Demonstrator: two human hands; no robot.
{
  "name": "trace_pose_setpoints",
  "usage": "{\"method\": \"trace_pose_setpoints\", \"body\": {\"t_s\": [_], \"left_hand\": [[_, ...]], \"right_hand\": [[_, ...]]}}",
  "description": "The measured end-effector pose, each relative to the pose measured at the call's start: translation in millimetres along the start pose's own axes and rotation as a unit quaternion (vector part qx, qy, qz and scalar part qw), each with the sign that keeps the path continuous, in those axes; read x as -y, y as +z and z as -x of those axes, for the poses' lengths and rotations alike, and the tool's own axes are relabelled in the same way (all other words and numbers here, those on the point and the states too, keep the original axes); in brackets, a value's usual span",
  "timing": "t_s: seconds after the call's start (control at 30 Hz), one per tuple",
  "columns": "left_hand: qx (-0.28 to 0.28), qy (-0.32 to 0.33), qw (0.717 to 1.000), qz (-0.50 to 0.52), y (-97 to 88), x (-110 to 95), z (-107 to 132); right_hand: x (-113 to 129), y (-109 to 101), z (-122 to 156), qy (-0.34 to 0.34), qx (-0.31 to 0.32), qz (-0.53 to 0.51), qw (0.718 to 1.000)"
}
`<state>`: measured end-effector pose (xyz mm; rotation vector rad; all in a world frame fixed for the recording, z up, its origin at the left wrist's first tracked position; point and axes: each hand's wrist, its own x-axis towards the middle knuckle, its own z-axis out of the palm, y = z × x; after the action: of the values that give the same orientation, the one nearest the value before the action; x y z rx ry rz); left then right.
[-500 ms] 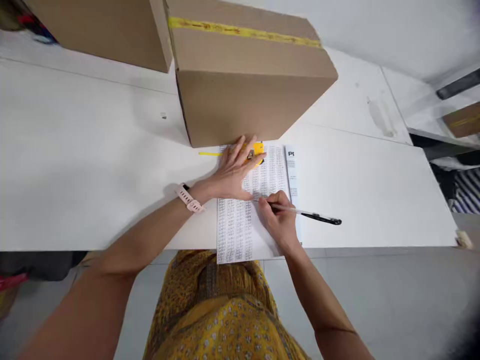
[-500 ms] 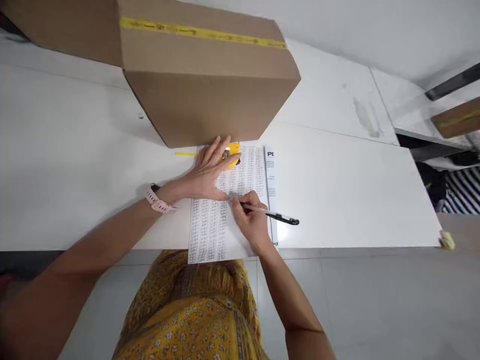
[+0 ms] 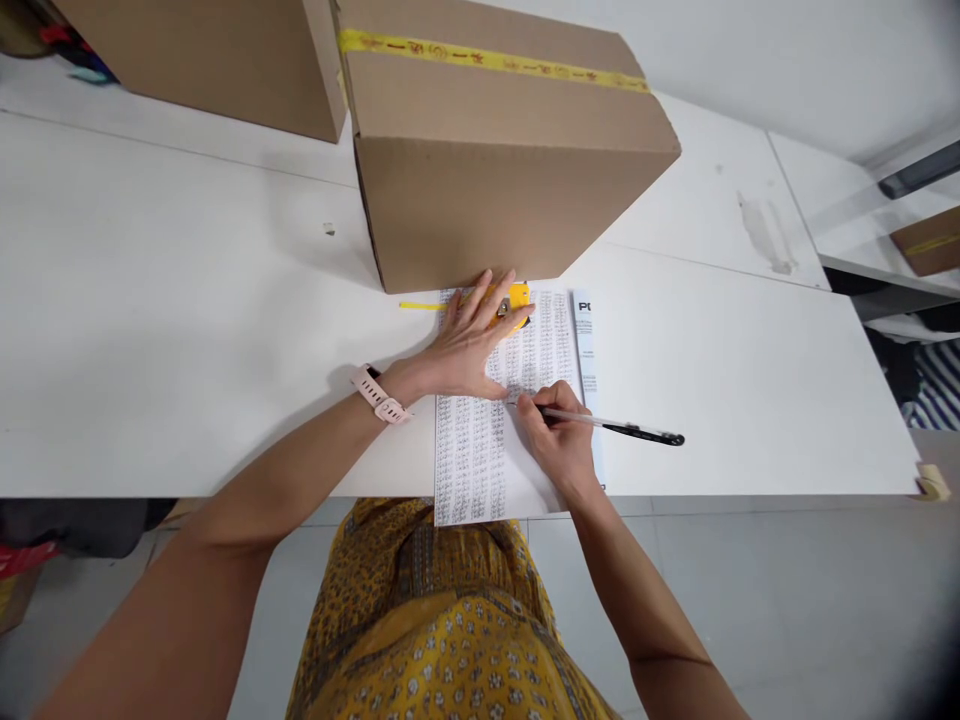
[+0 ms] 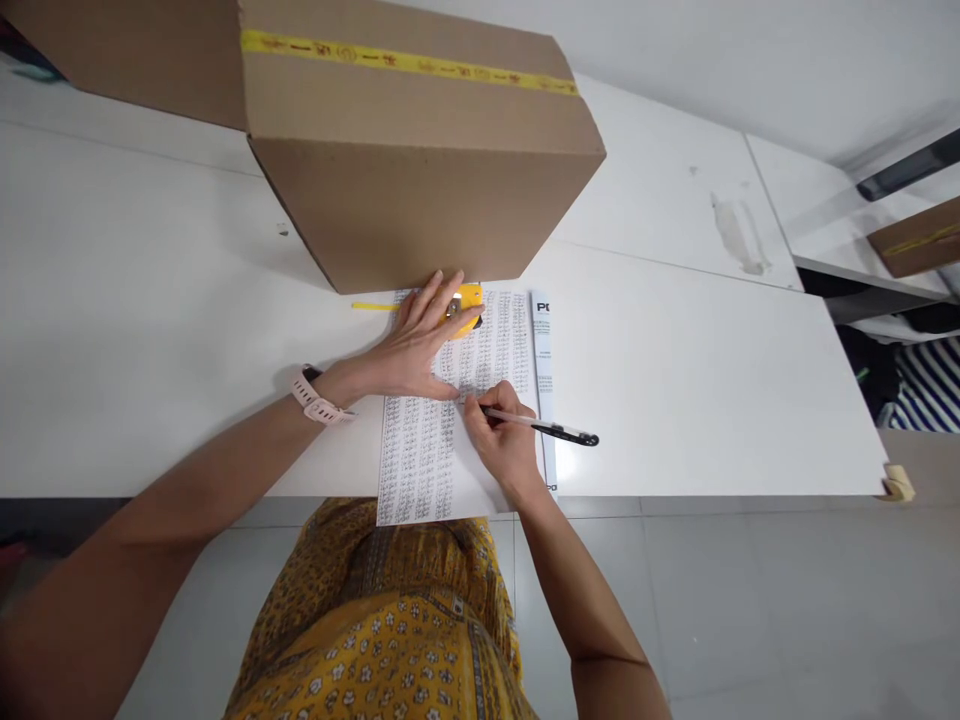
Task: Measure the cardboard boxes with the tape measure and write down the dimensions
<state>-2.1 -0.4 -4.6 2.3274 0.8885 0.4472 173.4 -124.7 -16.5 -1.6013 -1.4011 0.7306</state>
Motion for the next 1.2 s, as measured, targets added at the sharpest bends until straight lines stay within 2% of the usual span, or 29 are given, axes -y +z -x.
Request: {"method": "trace_pose_setpoints", "body": {"t_s": [0.23, 1.2], "left_hand": [[0.004, 0.002, 1.000, 0.000, -1.5, 0.3, -0.6], [0.012, -0.003, 1.000, 0.002, -5.2, -0.8, 0.7]], "right_hand": [[-4.4, 1.1, -0.6, -0.002, -0.020, -0.015, 1.000], [-3.2, 1.7, -0.8, 0.005, -0.014, -0.002, 1.000]]}}
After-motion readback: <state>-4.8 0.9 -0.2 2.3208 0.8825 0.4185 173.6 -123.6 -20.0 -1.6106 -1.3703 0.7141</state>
